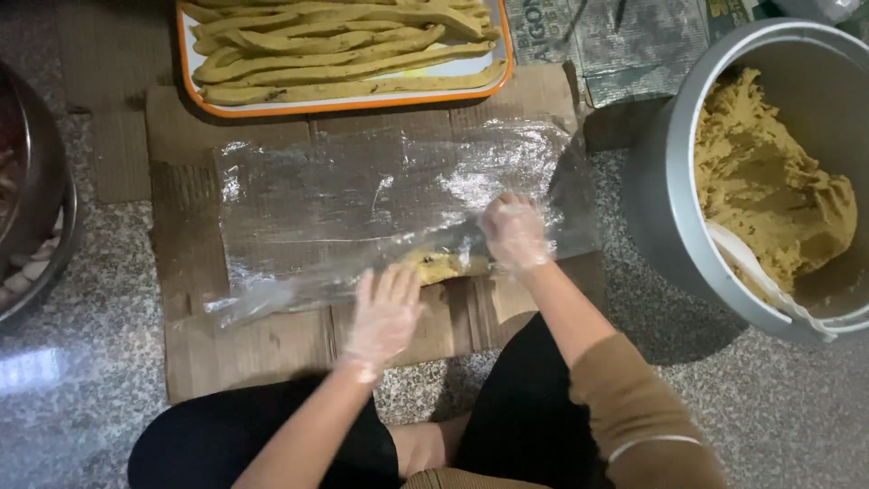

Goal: A person portions dough from a large bowl and rolls it into long strips using plastic wrap on a cardboard surface.

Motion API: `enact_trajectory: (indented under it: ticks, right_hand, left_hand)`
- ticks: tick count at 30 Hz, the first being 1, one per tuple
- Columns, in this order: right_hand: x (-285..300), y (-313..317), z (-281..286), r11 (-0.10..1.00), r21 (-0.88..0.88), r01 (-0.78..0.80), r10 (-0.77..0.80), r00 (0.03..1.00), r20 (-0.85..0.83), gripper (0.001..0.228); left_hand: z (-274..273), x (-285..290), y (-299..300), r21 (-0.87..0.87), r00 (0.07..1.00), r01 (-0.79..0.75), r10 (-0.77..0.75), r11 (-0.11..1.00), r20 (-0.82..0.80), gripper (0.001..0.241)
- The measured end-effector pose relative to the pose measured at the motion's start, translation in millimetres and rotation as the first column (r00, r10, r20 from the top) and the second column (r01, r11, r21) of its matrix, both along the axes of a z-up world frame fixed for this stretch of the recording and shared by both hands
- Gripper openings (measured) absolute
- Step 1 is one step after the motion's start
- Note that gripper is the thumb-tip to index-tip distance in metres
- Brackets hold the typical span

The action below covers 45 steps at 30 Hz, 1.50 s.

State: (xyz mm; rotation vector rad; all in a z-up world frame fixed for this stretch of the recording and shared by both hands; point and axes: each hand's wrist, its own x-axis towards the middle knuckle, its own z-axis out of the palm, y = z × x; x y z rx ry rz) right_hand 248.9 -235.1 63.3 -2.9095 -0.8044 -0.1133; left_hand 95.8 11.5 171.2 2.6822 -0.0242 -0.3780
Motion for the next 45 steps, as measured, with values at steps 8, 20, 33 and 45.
enact_trajectory:
  ticks: [8,20,33,45]
  right_hand:
    - [-60.3,99.9,46.3,0.957,-0.095,-0.275,0.246,0.940,-0.238,0.020]
    - [-44.6,70.7,-63.6,0.781,0.026,-0.624,0.616,0.777,0.128,0.012]
    - [-6.0,-73.8,-19.8,0.821,-0.293,-0.490,0.540,0.833,0.120,0.016]
    - [-38.8,-171.4,-36.6,0.883,-0.460,-0.093,0.088,0.996,-0.033,0.063]
  left_hand:
    - [-169.2,4.9,22.3,0.216,0.973,0.113,-0.152,0.970,0.173,0.032]
    - [-161.3,12.4,42.3,0.341,0.915,0.235,-0.325,0.910,0.237,0.022]
    - [-128.9,18.6,39.7,0.374,0.930,0.324,-0.365,0.869,0.042,0.025]
    - [-133.6,80.0,-123.0,0.058,0.959,0.280,-0.276,0.958,-0.059,0.059]
